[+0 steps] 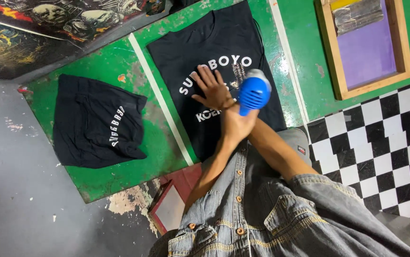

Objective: The person uses a squeegee to apply purple ink through a screen printing frame onto a black t-shirt. After removing the frame, the person uses a blue hairdryer to dry the printed design on the t-shirt.

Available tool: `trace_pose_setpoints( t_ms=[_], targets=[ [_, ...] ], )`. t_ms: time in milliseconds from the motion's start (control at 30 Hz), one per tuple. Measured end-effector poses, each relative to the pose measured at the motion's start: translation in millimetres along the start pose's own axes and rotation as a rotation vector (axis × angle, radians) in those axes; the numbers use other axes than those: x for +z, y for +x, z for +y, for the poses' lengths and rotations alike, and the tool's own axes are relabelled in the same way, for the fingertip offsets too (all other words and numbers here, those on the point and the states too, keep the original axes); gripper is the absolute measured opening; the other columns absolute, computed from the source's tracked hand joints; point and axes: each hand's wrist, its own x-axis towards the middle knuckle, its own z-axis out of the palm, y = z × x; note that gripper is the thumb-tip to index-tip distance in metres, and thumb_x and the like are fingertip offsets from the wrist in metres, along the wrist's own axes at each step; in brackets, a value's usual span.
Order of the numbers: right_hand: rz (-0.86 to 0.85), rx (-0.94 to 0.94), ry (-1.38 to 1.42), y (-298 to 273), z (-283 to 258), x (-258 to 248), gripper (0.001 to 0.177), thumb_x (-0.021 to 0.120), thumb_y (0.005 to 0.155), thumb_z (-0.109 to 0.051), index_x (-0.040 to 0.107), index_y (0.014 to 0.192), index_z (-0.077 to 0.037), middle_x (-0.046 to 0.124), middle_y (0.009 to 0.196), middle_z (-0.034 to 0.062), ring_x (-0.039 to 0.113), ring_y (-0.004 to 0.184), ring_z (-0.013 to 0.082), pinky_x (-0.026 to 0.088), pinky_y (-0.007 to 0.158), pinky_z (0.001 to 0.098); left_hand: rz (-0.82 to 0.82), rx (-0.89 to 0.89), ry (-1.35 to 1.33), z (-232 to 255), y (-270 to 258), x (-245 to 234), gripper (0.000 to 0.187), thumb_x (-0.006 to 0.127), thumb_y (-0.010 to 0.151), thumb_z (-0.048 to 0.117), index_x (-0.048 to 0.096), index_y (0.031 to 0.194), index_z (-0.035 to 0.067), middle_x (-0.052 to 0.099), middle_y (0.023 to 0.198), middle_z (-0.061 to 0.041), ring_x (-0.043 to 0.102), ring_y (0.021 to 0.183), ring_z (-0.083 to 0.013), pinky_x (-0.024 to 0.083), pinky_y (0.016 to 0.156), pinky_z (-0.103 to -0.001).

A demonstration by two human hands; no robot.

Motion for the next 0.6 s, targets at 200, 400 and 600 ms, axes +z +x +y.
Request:
trace_pose_setpoints(
  t_ms=[200, 400, 600],
  targets=[
    [-0.102, 0.102, -0.073, 0.5, 6.8, -16.9, 0.095, 0.07, 0.086, -0.066, 0.037, 0.159, -0.016, 0.042, 0.16, 0.0157, 0.038, 0.149, 0.0326, 0.03, 0.119, 0.0551, -0.162, -0.064, -0.027, -0.6, 21.6, -23.2, 0.023, 0.073, 0.073, 0.021, 0.064, 0.053, 0.015, 0.055, 0.044, -0.001, 0.056, 0.045, -0.0135, 0.045, 0.049, -0.031],
    [-0.383, 0.211, -0.043, -30.4, 75.9, -74.1, 0.089, 0.038, 0.103, -0.069, 0.019, 0.165, -0.008, 0.017, 0.17, 0.021, 0.016, 0.157, 0.0364, 0.019, 0.125, 0.0558, 0.302, 0.05, 0.228, -84.8, 87.2, -133.8, 0.022, 0.078, 0.078, 0.025, 0.066, 0.063, 0.014, 0.059, 0.054, -0.01, 0.06, 0.052, -0.0258, 0.043, 0.054, -0.037],
    [-0.574, 0.389, -0.12, -47.8, 100.8, -96.0, 0.094, 0.019, 0.103, -0.074, -0.002, 0.165, -0.006, 0.0, 0.171, 0.0227, 0.001, 0.159, 0.0365, 0.008, 0.129, 0.0514, 0.609, -0.051, -0.031, -74.9, 101.3, -180.3, 0.034, 0.076, 0.083, 0.019, 0.054, 0.058, 0.013, 0.047, 0.042, -0.004, 0.048, 0.032, -0.0166, 0.038, 0.041, -0.032]
  ],
)
